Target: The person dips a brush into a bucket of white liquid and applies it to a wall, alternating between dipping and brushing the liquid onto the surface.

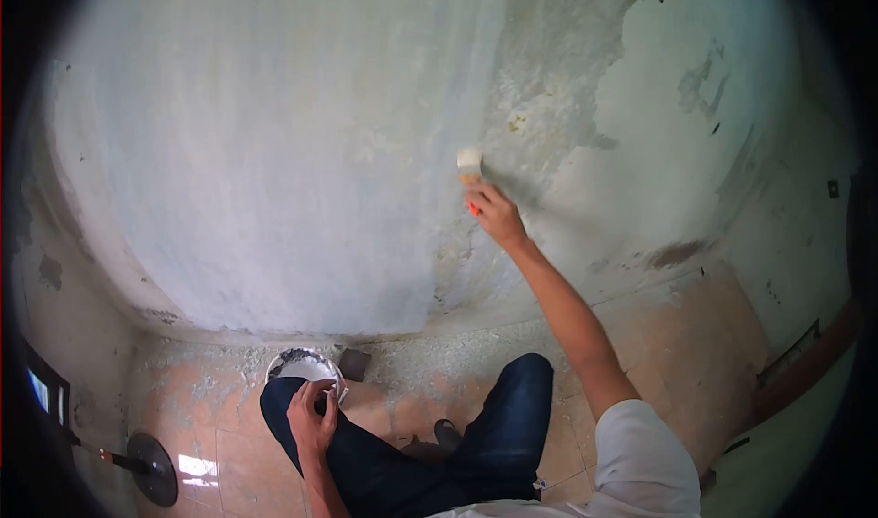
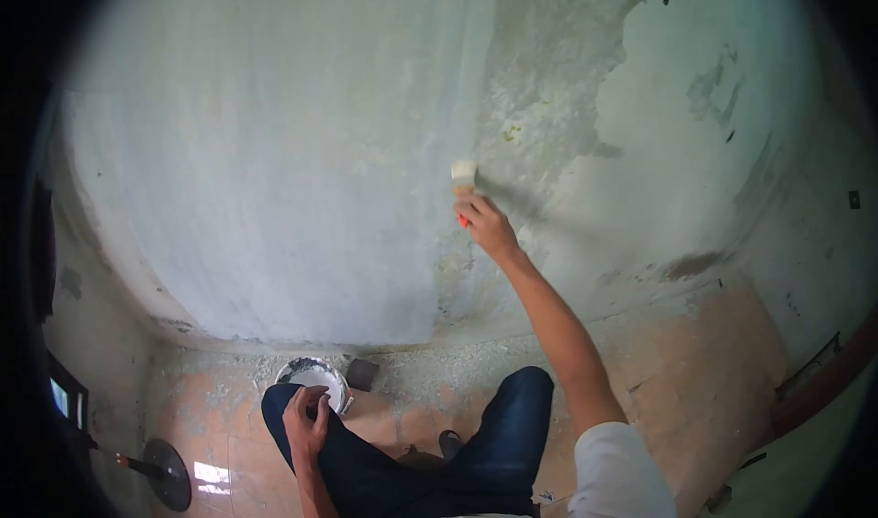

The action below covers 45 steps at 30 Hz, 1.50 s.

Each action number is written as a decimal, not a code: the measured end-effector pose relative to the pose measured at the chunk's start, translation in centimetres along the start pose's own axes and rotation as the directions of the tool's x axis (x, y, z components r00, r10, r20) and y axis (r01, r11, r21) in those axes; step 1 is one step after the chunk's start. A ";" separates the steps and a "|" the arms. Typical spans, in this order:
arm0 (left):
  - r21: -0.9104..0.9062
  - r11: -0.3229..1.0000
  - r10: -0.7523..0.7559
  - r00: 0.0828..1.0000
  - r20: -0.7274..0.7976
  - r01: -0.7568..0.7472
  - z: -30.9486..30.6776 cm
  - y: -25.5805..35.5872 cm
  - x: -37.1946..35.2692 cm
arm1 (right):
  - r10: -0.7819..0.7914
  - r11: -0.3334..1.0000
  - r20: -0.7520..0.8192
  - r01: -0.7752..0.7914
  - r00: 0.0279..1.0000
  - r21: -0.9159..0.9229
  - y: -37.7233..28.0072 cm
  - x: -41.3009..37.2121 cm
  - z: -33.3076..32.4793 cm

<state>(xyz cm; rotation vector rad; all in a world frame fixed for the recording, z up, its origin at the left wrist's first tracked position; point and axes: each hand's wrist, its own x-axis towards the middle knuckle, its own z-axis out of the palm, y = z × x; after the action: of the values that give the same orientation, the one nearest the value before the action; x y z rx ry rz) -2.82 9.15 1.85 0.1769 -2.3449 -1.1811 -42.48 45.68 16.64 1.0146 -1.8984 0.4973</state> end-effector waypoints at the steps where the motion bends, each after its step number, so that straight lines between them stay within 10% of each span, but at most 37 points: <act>1: -0.047 0.998 -0.037 0.999 -0.036 0.035 -1.4 0.4 -1.0 | 0.032 0.999 -0.001 -0.032 0.999 -0.013 -0.9 -2.9 2.0; 9: -0.172 0.972 -0.212 0.921 -0.327 0.163 -8.5 -3.7 -8.3 | 0.314 0.940 0.074 -0.320 0.947 0.114 -10.2 -20.9 15.3; 11: -0.156 0.975 -0.201 0.917 -0.344 0.156 -9.3 -4.7 -8.5 | 0.686 0.653 0.119 -0.680 0.718 0.333 -13.5 -24.2 18.8; 16: -0.185 0.962 -0.254 0.897 -0.361 0.198 -9.8 -6.7 -7.0 | 0.829 0.472 0.177 -0.833 0.531 0.289 -25.6 -30.9 28.0; 18: -0.254 0.942 -0.302 0.881 -0.365 0.218 -9.7 -7.5 -6.1 | 0.841 -0.105 0.473 -0.777 0.263 0.620 -30.6 -31.6 32.2; 20: -0.247 0.948 -0.286 0.881 -0.376 0.203 -9.9 -8.4 -5.7 | 0.791 -0.160 0.551 -0.780 0.265 0.605 -34.9 -29.4 33.8; 22: -0.237 0.940 -0.323 0.863 -0.388 0.245 -10.0 -9.1 -5.5 | 0.531 0.531 0.458 -0.701 0.713 0.476 -37.6 -27.2 35.4; 30: -0.288 0.918 -0.375 0.833 -0.406 0.273 -10.2 -11.4 -4.5 | 0.249 0.527 0.756 -0.740 0.605 0.419 -42.9 -32.3 49.6; 45: -0.306 0.937 -0.284 0.877 -0.387 0.168 -9.5 -13.8 -1.7 | 0.448 0.505 0.739 -0.824 0.504 0.256 -42.1 -36.1 54.5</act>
<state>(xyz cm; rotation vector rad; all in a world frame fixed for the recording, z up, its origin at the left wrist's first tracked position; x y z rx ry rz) 1.80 -5.55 -4.86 0.5726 -1.7999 -1.3912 -27.57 0.43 -44.81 0.7637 -2.8406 1.4808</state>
